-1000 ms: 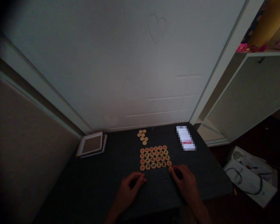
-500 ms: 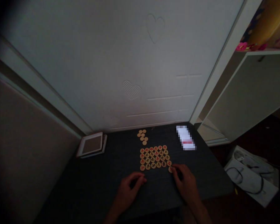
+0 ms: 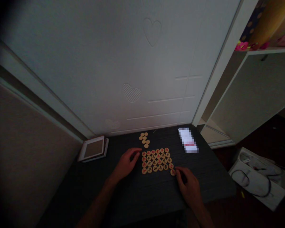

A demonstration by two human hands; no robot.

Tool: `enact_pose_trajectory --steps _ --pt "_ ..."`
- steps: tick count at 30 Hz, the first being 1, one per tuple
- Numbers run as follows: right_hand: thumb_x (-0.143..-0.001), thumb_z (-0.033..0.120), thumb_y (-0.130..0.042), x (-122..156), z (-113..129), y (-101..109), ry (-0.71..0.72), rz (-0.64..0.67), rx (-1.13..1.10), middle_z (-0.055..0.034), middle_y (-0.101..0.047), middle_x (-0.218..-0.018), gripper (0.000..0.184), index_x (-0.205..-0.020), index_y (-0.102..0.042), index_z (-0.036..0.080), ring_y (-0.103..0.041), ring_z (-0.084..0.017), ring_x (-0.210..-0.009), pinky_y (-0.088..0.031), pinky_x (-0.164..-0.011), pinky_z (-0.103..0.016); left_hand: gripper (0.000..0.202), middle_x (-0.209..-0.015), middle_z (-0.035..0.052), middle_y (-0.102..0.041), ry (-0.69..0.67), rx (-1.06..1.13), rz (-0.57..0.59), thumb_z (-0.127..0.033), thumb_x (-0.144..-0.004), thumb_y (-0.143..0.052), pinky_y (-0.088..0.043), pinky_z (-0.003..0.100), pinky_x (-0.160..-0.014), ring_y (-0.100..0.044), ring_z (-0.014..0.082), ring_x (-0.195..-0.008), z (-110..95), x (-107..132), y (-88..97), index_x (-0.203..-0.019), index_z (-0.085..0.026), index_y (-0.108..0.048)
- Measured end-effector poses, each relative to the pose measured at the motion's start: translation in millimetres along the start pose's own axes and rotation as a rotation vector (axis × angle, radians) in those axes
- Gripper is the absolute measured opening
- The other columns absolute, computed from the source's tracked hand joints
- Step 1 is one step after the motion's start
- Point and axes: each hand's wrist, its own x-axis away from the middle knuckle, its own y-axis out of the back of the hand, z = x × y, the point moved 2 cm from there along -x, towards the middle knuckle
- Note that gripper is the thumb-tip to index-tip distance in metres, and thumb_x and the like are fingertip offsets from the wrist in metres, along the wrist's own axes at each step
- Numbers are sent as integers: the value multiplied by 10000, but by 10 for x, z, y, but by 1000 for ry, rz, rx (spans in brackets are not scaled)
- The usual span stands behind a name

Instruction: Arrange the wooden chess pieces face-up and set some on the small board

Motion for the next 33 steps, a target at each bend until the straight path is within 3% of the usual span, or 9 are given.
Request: enact_pose_trajectory --steps 4,8,15,20,23,27,33 --pt "-986 508 -533 11 42 17 4 -22 -29 -86 -788 -1005 355 -1063 -748 237 -749 -262 -876 -600 -780 -362 307 -1304 78 -696 -69 -95 18 -174 -985 -519 -449 465 -1121 -609 254 -1245 335 -439 -41 -1254 -221 -660" --pt "-985 501 -537 21 34 12 -8 -28 -45 -80 -792 -1007 344 -1064 -751 244 -754 -263 -877 -607 -771 -358 360 -1348 92 -671 -96 -189 28 -129 -956 -527 -435 485 -1125 -588 270 -1262 541 -693 -113 -1278 -216 -663" --pt "-991 494 -532 30 32 11 -51 -24 -64 -89 -791 -1027 343 -1063 -745 235 -754 -270 -911 -610 -811 -374 330 -1405 105 -647 -63 -317 16 -223 -968 -564 -470 531 -1023 -575 328 -1255 672 -633 -57 -1272 -265 -687" --pt "-985 475 -537 22 47 14 -5 -53 -39 -87 -793 -990 326 -1044 -750 235 -757 -259 -857 -622 -775 -363 217 -1236 79 -755 -18 -342 8 -343 -960 -611 -494 486 -970 -660 321 -1119 719 -543 38 -1101 -266 -757" --pt "-992 423 -534 43 81 -14 99 -34 -28 -79 -789 -970 282 -1046 -746 246 -756 -250 -855 -623 -782 -364 186 -1088 52 -802 3 -317 3 -346 -936 -642 -530 424 -911 -705 290 -1002 710 -559 58 -1057 -275 -765" --pt "-1002 324 -525 144 186 -104 217 -9 -30 -73 -786 -986 231 -1093 -729 260 -753 -250 -896 -619 -824 -390 222 -1111 62 -793 27 -251 -31 -333 -929 -640 -548 425 -911 -724 285 -986 591 -496 91 -1108 -249 -742" --pt "-997 257 -549 286 475 -345 308 100 -115 -53 -783 -1006 206 -1126 -709 274 -754 -229 -909 -627 -847 -372 283 -1142 22 -771 29 -91 -31 -345 -944 -627 -590 321 -858 -739 201 -945 79 80 108 -1214 -271 -671"
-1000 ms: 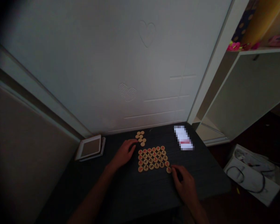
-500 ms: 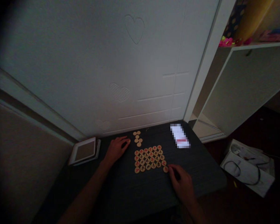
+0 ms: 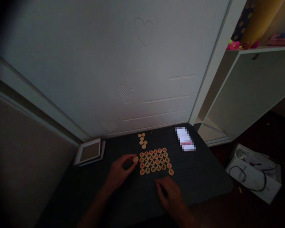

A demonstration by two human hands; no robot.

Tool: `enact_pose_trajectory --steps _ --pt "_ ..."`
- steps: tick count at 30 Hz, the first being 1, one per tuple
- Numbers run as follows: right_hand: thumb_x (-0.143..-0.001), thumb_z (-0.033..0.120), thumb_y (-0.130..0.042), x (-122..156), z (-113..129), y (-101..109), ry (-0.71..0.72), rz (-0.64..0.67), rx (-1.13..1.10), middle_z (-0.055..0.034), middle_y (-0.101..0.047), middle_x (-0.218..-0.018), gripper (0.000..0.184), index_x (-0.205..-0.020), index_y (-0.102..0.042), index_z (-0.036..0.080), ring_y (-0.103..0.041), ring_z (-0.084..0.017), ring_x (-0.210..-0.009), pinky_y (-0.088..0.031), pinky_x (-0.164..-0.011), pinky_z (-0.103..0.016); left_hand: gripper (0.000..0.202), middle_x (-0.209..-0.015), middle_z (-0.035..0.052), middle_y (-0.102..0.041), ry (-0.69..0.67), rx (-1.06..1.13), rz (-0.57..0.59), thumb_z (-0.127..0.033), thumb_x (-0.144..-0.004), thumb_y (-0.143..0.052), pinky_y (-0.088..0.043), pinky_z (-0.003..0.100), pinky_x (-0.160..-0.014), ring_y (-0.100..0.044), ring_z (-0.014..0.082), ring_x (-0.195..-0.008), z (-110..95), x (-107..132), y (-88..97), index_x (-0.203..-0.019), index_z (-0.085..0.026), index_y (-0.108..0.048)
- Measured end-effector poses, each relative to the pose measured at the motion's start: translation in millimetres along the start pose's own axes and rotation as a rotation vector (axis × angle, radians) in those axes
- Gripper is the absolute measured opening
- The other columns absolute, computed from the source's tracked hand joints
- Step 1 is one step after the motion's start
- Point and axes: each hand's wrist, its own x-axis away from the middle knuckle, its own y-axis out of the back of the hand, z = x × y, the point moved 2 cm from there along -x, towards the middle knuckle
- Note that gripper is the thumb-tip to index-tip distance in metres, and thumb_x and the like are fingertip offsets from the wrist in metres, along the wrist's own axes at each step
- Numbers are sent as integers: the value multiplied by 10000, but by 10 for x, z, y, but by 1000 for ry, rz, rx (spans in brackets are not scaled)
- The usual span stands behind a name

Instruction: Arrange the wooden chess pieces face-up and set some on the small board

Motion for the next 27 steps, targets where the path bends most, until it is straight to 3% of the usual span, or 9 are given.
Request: enact_pose_trajectory --steps 5,10,16,22,27 --pt "-983 235 -558 -141 212 -155 7 10 -94 -66 -757 -1095 255 -1208 -670 275 -740 -232 -993 -624 -892 -364 261 -1153 22 -776 123 369 88 -305 -901 -700 -586 332 -881 -730 203 -937 -412 556 -87 -1161 -287 -708" --pt "-975 199 -554 -228 307 -265 46 40 -162 -82 -725 -1168 289 -1240 -647 266 -713 -234 -1080 -610 -945 -362 235 -1092 48 -797 288 614 86 -311 -879 -738 -602 322 -861 -747 218 -925 -506 834 -263 -1107 -253 -744" --pt "-982 159 -557 -182 282 -344 82 118 -191 -69 -733 -1141 306 -1252 -652 268 -718 -210 -1057 -605 -946 -338 233 -1053 63 -812 326 759 109 -325 -879 -752 -610 315 -863 -764 230 -931 -451 957 -393 -1094 -234 -765" --pt "-971 135 -581 -164 285 -349 114 161 -187 -67 -702 -1235 359 -1283 -661 294 -698 -210 -1132 -593 -985 -329 107 -1120 69 -802 293 776 65 -316 -887 -748 -587 334 -958 -751 250 -1051 -401 983 -404 -932 -225 -781" --pt "-996 163 -572 -147 242 -391 119 201 -159 -67 -673 -1314 385 -1348 -627 310 -675 -212 -1189 -573 -1035 -350 154 -1123 79 -804 300 792 66 -336 -899 -741 -600 345 -950 -761 255 -1034 -385 978 -409 -995 -225 -786"
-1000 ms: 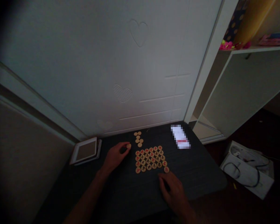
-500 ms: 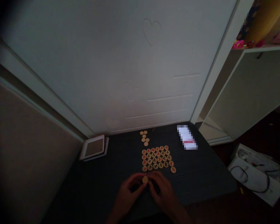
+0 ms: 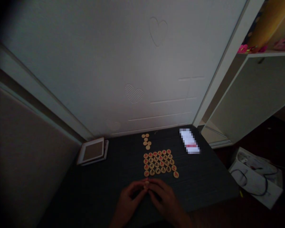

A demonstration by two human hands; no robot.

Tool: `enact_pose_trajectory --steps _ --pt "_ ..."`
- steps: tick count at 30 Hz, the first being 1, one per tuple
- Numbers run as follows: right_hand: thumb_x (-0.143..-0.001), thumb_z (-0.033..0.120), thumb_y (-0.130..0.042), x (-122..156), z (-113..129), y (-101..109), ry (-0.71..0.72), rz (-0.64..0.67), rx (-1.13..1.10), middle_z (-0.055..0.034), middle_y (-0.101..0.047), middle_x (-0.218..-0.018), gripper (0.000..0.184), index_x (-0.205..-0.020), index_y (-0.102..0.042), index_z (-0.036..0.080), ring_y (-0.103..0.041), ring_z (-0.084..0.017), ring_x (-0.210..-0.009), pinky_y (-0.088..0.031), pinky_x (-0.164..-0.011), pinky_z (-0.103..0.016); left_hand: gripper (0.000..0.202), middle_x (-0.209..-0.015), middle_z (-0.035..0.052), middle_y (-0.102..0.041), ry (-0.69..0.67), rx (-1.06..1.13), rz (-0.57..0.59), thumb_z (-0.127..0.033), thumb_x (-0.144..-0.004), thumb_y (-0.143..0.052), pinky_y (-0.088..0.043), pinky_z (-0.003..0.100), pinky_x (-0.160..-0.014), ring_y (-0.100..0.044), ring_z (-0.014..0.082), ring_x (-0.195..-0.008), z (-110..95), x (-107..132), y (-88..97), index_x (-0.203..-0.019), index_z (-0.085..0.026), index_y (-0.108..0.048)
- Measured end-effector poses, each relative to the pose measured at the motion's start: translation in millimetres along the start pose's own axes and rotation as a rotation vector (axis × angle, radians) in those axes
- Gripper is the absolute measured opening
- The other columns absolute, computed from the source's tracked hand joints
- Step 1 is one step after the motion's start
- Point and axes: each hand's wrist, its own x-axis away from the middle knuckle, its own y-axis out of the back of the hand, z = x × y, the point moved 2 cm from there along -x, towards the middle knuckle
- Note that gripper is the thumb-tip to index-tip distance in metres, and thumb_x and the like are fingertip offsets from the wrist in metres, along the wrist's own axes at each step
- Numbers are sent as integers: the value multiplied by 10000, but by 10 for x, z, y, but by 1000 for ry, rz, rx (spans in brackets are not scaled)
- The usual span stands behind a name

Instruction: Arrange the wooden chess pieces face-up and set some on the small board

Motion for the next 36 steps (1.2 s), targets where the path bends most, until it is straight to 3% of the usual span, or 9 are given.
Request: enact_pose_trajectory --steps 8,13,21,30,36 --pt "-1014 228 -582 19 -51 -16 -12 -28 51 -56 -701 -1292 348 -1341 -647 325 -702 -220 -1153 -592 -1019 -354 217 -1122 44 -810 -7 -60 35 -369 -937 -699 -598 340 -977 -764 234 -1039 -45 2 10 -1109 -266 -780" --pt "-1021 232 -567 22 -51 -15 -22 -27 51 -59 -701 -1301 337 -1337 -648 317 -693 -225 -1175 -578 -1043 -374 255 -1160 21 -801 -45 -95 25 -350 -952 -682 -598 329 -986 -767 215 -1042 45 -1 -11 -1191 -294 -751" --pt "-1021 223 -555 2 -48 -17 -36 -55 -30 -68 -731 -1224 253 -1230 -686 278 -710 -214 -1135 -588 -1014 -346 281 -1208 3 -783 -212 -261 -24 -301 -968 -663 -589 351 -1013 -751 214 -1096 111 19 -30 -1239 -335 -729" --pt "-1019 276 -560 -11 -57 -34 -104 -71 -64 -61 -752 -1191 240 -1232 -672 272 -724 -217 -1109 -582 -1015 -354 205 -1179 17 -794 -276 -256 -69 -330 -983 -639 -599 360 -1003 -755 219 -1086 80 17 -36 -1136 -317 -776" --pt "-1016 317 -571 -16 -47 -18 -142 -85 -94 -62 -756 -1205 244 -1229 -680 267 -727 -230 -1119 -579 -1018 -361 211 -1135 31 -809 -217 -237 -111 -383 -951 -670 -610 371 -978 -771 240 -1041 24 38 -35 -1103 -294 -786"
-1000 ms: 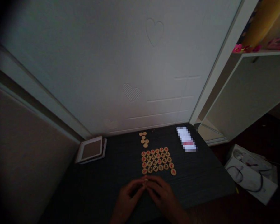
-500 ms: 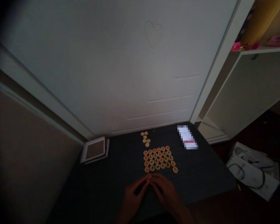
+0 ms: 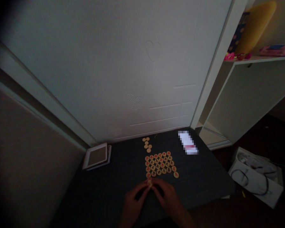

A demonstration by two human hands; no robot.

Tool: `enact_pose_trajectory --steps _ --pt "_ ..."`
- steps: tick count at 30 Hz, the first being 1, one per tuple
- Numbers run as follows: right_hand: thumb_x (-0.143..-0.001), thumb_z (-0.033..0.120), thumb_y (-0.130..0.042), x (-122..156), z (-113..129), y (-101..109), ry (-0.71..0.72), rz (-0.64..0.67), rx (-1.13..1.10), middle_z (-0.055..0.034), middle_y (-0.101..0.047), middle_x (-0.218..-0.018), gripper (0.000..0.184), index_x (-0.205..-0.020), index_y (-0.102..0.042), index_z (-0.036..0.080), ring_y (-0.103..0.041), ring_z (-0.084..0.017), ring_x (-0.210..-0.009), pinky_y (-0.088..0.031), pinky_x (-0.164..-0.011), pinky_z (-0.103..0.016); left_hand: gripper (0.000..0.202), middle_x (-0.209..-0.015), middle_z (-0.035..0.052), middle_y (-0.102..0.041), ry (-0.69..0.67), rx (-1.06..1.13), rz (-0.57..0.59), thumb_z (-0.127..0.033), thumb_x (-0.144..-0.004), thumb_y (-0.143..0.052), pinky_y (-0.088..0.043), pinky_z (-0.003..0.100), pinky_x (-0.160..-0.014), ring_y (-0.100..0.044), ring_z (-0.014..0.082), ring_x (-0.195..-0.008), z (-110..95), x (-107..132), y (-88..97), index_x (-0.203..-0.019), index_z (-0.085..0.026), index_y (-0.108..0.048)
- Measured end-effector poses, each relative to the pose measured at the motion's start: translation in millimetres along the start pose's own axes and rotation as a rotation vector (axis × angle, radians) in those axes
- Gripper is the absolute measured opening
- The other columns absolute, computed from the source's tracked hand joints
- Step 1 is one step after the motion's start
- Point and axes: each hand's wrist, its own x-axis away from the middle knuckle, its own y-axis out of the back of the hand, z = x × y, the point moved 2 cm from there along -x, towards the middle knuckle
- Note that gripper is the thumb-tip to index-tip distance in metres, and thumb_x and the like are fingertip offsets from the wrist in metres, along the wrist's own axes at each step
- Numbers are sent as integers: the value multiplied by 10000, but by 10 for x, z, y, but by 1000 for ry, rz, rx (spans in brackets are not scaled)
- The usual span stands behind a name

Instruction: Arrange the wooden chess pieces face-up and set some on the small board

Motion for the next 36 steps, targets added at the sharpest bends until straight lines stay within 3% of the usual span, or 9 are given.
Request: enact_pose_trajectory --steps 4,9,15,30,36 --pt "-1008 322 -582 1 -1 9 -1 -19 19 -59 -750 -1233 285 -1274 -676 284 -732 -239 -1112 -595 -996 -372 272 -1100 28 -820 74 5 -12 -387 -917 -707 -633 347 -919 -790 236 -967 -51 -15 18 -1163 -288 -766" --pt "-1020 305 -549 -9 5 14 26 17 24 -64 -725 -1287 346 -1355 -634 289 -709 -239 -1160 -572 -1033 -399 264 -1067 24 -826 90 28 0 -344 -914 -709 -624 330 -910 -789 222 -936 -59 -10 8 -1161 -270 -766" --pt "-1029 294 -530 -33 28 39 17 52 16 -73 -723 -1279 322 -1330 -645 278 -697 -236 -1169 -562 -1036 -416 251 -1044 9 -827 91 1 0 -318 -927 -693 -611 329 -916 -784 209 -923 -104 -1 -9 -1165 -281 -762" --pt "-1010 260 -569 -36 20 35 83 35 10 -64 -727 -1272 316 -1309 -667 292 -702 -228 -1163 -572 -1034 -406 205 -1153 24 -804 13 19 7 -307 -950 -670 -593 404 -1001 -761 242 -1066 -59 -10 -5 -1118 -296 -788" --pt "-1014 270 -569 -22 -13 30 72 9 20 -63 -740 -1252 302 -1294 -684 285 -718 -231 -1138 -586 -1019 -397 224 -1198 32 -786 -29 19 67 -264 -970 -633 -579 419 -1026 -742 245 -1115 -63 -17 7 -1119 -308 -794"
